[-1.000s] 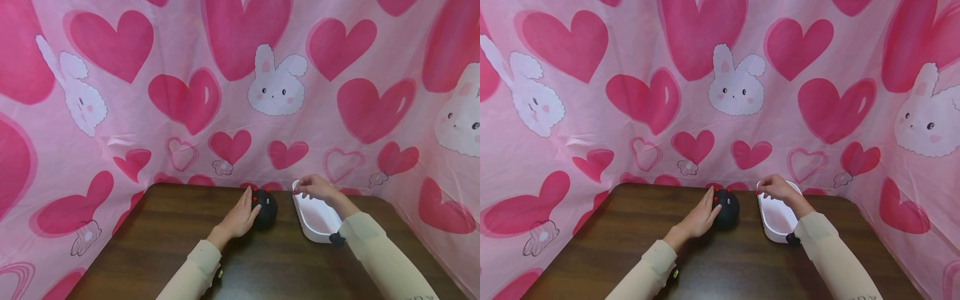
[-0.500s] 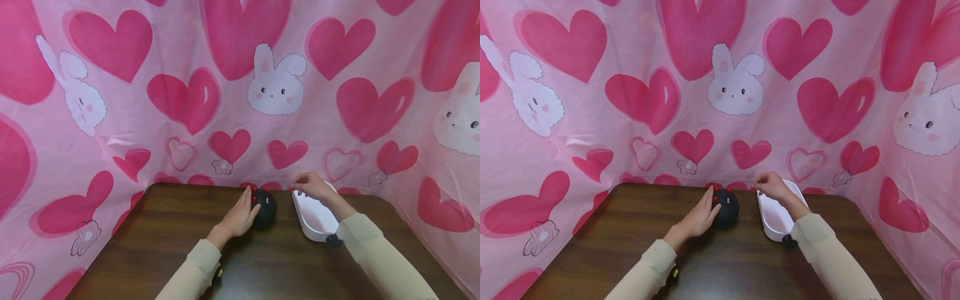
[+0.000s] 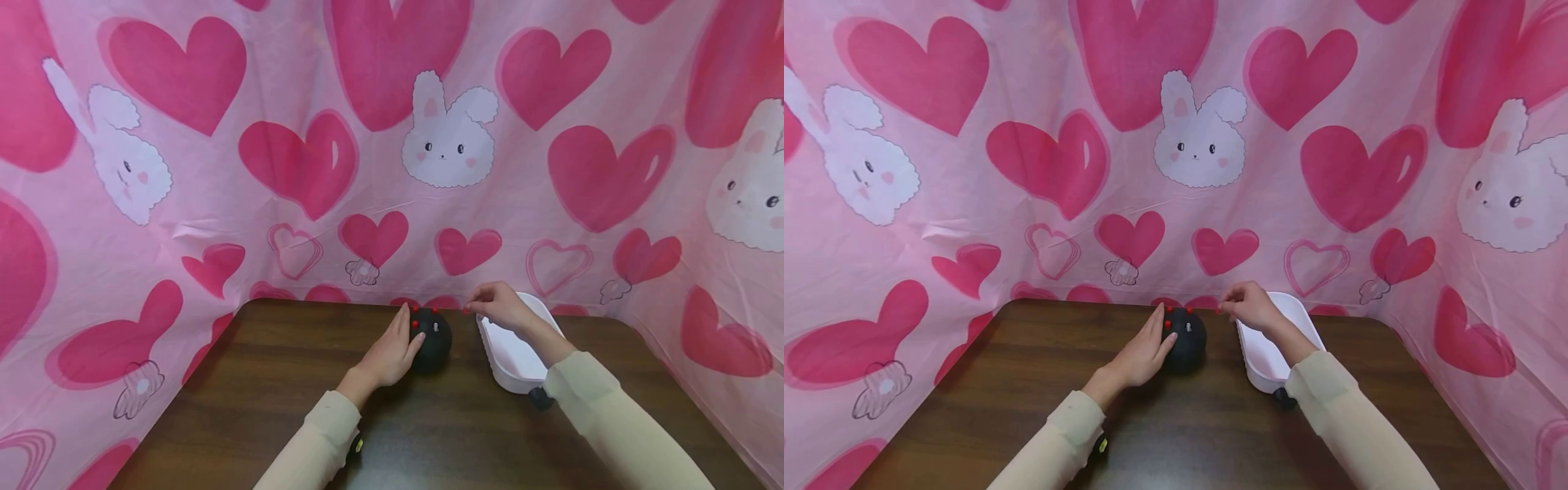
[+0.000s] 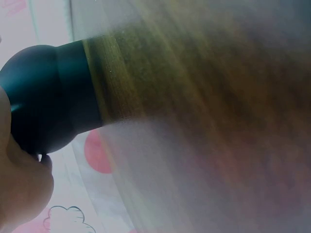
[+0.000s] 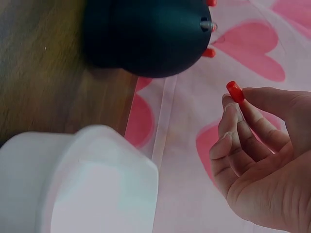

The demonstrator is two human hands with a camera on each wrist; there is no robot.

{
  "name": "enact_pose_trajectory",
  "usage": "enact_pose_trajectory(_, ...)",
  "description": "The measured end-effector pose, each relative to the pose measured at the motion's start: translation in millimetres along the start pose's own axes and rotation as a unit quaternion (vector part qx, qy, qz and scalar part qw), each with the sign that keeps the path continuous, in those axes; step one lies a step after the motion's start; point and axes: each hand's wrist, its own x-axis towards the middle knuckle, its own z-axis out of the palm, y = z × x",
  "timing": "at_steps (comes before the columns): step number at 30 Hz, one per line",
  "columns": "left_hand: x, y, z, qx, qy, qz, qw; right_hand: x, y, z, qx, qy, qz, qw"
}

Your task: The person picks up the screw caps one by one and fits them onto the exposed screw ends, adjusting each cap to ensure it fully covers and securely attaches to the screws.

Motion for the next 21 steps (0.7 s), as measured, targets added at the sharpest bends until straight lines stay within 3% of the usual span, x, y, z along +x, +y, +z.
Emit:
enact_pose_trajectory(9, 0.2, 0.4, 0.2, -0.003, 0.004, 0.006, 1.0000, -2.6, -10, 13, 0.011, 0.005, -0.030, 0.9995)
enact_pose_trajectory(21, 0.6, 1.4, 0.2, -0.003, -0.002, -0.007, 1.0000, -3.4, -16, 28, 0.011, 0.016, -0.027, 0.9995)
